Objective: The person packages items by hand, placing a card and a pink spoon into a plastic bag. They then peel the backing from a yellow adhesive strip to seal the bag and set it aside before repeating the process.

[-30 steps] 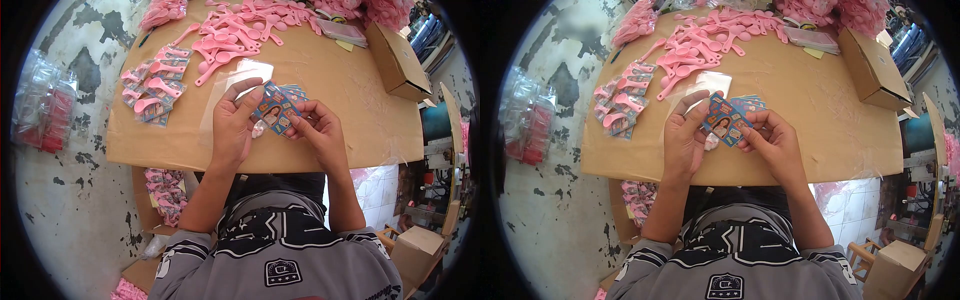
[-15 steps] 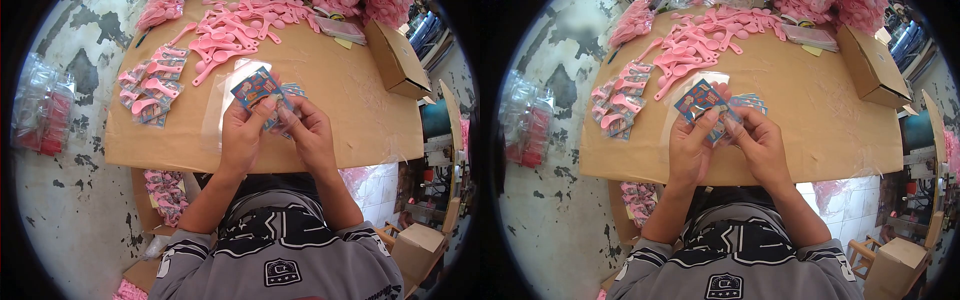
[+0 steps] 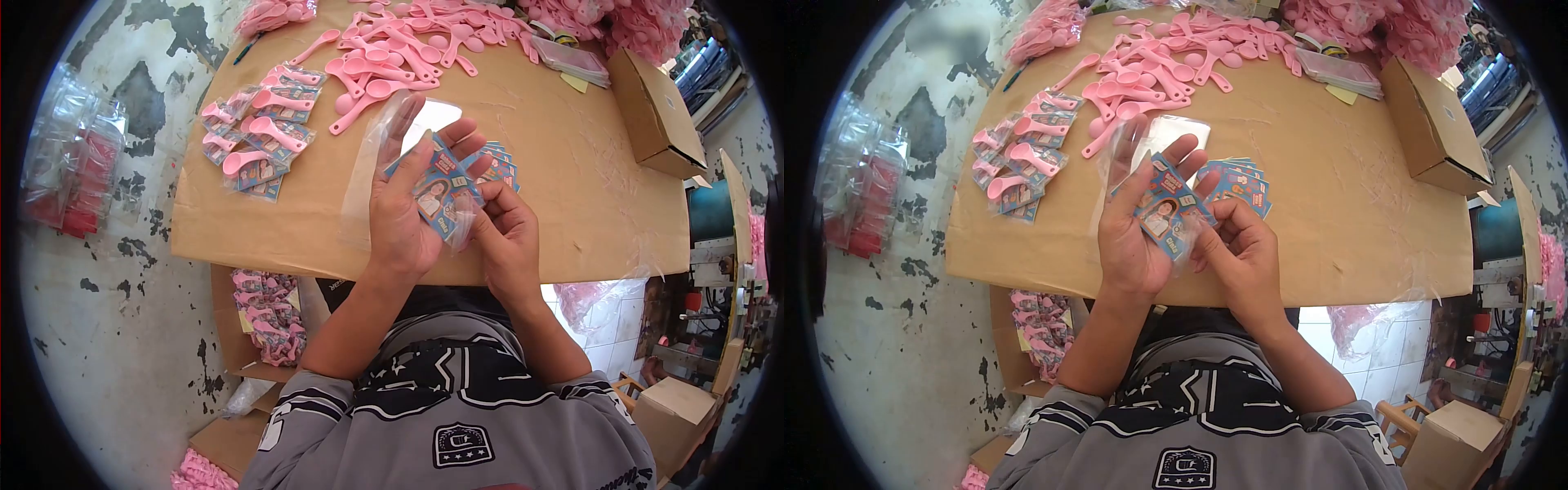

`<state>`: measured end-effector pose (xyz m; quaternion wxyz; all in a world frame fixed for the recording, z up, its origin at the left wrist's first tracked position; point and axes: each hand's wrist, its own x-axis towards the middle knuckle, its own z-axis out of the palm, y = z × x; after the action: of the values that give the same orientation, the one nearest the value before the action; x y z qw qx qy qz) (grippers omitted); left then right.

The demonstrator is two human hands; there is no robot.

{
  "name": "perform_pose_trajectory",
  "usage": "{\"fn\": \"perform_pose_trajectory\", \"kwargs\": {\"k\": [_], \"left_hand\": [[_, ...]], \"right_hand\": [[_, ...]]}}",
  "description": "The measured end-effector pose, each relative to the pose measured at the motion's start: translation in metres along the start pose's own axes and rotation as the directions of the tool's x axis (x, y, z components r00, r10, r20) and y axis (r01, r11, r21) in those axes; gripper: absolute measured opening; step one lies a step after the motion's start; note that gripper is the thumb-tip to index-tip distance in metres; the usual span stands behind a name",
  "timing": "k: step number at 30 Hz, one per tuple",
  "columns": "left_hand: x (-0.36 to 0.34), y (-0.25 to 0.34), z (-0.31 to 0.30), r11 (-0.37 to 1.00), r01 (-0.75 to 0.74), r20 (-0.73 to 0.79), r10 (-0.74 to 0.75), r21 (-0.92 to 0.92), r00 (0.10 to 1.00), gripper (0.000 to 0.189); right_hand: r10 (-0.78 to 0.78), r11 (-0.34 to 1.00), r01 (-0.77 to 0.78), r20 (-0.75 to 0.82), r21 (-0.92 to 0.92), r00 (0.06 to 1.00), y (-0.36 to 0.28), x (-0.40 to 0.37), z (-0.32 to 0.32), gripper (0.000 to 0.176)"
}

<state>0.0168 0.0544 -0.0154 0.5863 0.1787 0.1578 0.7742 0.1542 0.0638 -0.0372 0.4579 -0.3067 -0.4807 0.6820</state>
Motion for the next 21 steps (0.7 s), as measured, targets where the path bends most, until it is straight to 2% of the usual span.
{"fn": "perform_pose_trajectory", "kwargs": {"k": [8, 11, 14, 17, 21], "left_hand": [[-0.003, 0.005, -0.003, 0.999, 0.035, -0.052, -0.035, -0.005, 0.998, 0.036], [-0.006, 0.004, -0.003, 0.999, 0.041, -0.074, -0.04, 0.012, 0.996, 0.033], [-0.01, 0.005, -0.004, 0.997, 0.036, -0.064, -0.032, 0.061, 0.997, 0.031], [-0.011, 0.004, -0.01, 0.998, 0.033, -0.056, -0.031, 0.05, 0.998, 0.03], [-0.015, 0.003, -0.006, 0.999, 0.021, -0.068, -0.019, 0.03, 0.997, 0.029]], "right_hand": [[0.065, 0.998, -0.066, -0.037, -0.009, 0.997, -0.004, 0.001, 0.004, 0.015], [0.0, 1.0, -0.001, -0.056, -0.028, 0.998, -0.002, 0.006, 0.013, 0.02], [-0.106, 0.985, 0.097, -0.056, -0.143, 0.993, 0.012, 0.01, 0.012, 0.026], [-0.111, 0.982, 0.106, -0.023, -0.156, 0.994, 0.017, 0.009, 0.012, 0.03], [-0.224, 0.947, 0.216, -0.008, -0.239, 0.974, 0.023, 0.011, 0.013, 0.033]]}}
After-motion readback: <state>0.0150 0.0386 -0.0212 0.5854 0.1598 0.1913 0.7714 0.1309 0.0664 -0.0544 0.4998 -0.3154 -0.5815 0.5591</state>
